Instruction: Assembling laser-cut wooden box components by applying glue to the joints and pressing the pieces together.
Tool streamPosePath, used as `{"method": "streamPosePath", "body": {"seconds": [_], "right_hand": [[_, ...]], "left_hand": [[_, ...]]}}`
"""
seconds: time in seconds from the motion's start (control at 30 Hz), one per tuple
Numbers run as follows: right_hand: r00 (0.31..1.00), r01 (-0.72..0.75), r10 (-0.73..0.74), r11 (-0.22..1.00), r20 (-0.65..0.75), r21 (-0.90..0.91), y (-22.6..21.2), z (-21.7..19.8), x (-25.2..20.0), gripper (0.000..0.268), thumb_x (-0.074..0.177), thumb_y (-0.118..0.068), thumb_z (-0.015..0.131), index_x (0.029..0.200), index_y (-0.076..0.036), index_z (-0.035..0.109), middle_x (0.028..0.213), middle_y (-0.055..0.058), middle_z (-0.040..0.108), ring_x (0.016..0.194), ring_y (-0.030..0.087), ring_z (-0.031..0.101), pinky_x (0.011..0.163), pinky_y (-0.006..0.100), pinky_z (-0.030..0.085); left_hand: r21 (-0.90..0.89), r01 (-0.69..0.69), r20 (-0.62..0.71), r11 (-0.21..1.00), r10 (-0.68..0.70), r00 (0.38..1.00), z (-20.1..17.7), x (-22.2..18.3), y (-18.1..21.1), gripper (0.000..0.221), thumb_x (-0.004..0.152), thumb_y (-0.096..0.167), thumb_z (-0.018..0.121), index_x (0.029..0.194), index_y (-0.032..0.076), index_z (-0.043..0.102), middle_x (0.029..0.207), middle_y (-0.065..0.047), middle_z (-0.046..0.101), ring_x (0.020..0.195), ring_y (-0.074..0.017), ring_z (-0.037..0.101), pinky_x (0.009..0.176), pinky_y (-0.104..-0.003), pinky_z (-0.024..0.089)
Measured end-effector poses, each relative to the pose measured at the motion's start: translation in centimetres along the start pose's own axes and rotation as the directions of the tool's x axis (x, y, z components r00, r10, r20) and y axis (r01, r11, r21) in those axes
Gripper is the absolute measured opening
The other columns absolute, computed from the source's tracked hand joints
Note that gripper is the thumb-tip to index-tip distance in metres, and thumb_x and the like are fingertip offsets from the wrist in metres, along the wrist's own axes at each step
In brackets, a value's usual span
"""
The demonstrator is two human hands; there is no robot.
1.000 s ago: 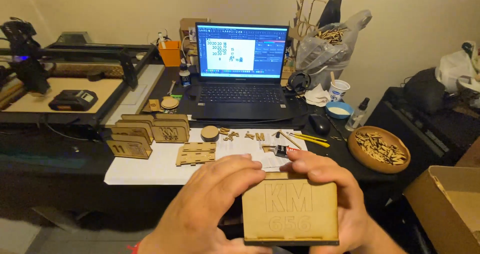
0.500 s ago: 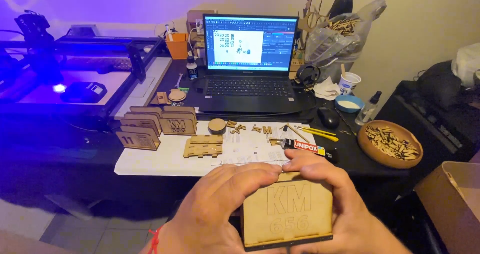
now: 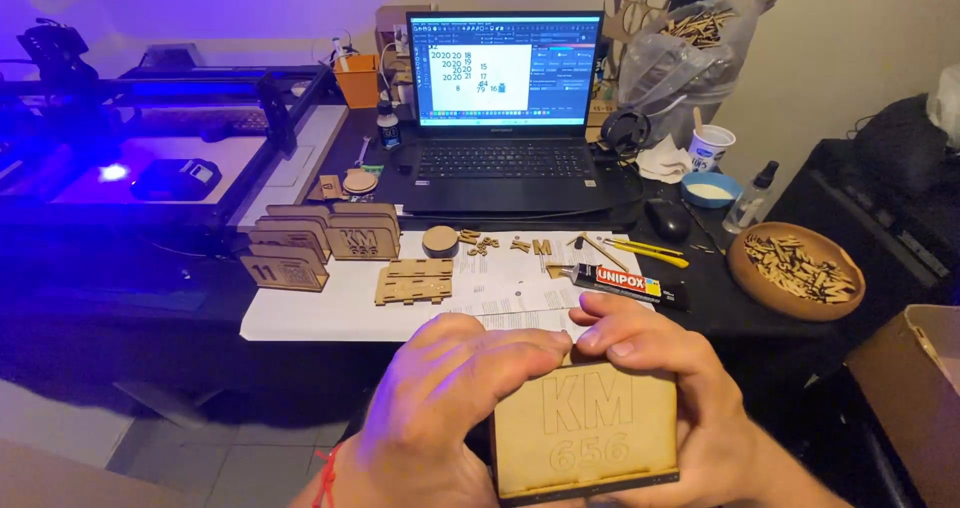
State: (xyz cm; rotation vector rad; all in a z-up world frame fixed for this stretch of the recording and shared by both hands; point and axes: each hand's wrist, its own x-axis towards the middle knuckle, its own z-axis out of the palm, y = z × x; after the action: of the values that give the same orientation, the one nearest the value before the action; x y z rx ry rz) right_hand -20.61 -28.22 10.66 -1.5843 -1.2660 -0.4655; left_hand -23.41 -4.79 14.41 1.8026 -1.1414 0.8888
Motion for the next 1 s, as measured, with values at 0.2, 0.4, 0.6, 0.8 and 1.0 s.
{"method": "streamPosePath", "body": {"seconds": [0.2, 0.4, 0.6, 0.8, 1.0], "right_hand": [[1.000, 0.019, -0.019, 0.998, -0.006, -0.061, -0.20, -0.06, 0.17, 0.075, 0.077, -0.038, 0.085, 0.133, -0.011, 0.042, 0.123, 0.013, 0.060, 0.122, 0.024, 0.061, 0.126, 0.059, 0.040], [1.000, -0.003, 0.002, 0.998, -0.007, -0.058, 0.04, -0.18, -0.55, 0.078, 0.075, -0.039, 0.086, 0.134, -0.012, 0.042, 0.127, 0.015, 0.059, 0.134, 0.036, 0.056, 0.125, 0.058, 0.039], [1.000, 0.006, -0.006, 0.999, 0.005, -0.049, 0.13, -0.33, -0.41, 0.075, 0.077, -0.039, 0.084, 0.133, -0.011, 0.043, 0.124, 0.015, 0.060, 0.130, 0.032, 0.058, 0.125, 0.059, 0.040], [0.999, 0.024, -0.026, 0.998, -0.025, -0.065, 0.51, -0.48, -0.39, 0.072, 0.079, -0.043, 0.081, 0.131, -0.011, 0.044, 0.121, 0.015, 0.061, 0.125, 0.029, 0.060, 0.123, 0.056, 0.042], [1.000, 0.017, -0.018, 0.996, -0.014, -0.087, 0.44, -0.22, 0.10, 0.071, 0.080, -0.042, 0.081, 0.132, -0.011, 0.044, 0.126, 0.015, 0.060, 0.132, 0.036, 0.056, 0.123, 0.059, 0.039]], "left_hand": [[0.059, -0.032, 0.012, 0.998, 0.031, 0.999, 0.01, -0.27, -0.15, 0.055, 0.090, 0.049, 0.057, 0.111, -0.002, 0.059, 0.114, -0.016, 0.074, 0.102, -0.0226, 0.077, 0.071, -0.034, 0.042], [0.034, -0.033, 0.031, 0.999, 0.032, 0.999, -0.03, -0.24, -0.33, 0.051, 0.091, 0.046, 0.058, 0.111, -0.001, 0.058, 0.115, -0.016, 0.074, 0.101, -0.0218, 0.077, 0.070, -0.033, 0.042], [0.047, -0.047, 0.009, 0.998, 0.046, 0.999, -0.18, 0.10, -0.13, 0.062, 0.086, 0.056, 0.057, 0.109, -0.002, 0.059, 0.110, -0.016, 0.075, 0.098, -0.0223, 0.077, 0.069, -0.033, 0.041], [0.048, -0.030, 0.017, 0.998, 0.029, 0.999, -0.35, 0.23, 0.04, 0.064, 0.078, 0.053, 0.069, 0.114, 0.001, 0.059, 0.115, -0.012, 0.073, 0.104, -0.0208, 0.076, 0.076, -0.033, 0.045], [0.036, -0.066, 0.047, 0.997, 0.065, 0.997, -0.77, 0.16, -0.80, 0.066, 0.081, 0.054, 0.068, 0.115, -0.001, 0.058, 0.117, -0.013, 0.072, 0.105, -0.0249, 0.076, 0.078, -0.036, 0.046]]}}
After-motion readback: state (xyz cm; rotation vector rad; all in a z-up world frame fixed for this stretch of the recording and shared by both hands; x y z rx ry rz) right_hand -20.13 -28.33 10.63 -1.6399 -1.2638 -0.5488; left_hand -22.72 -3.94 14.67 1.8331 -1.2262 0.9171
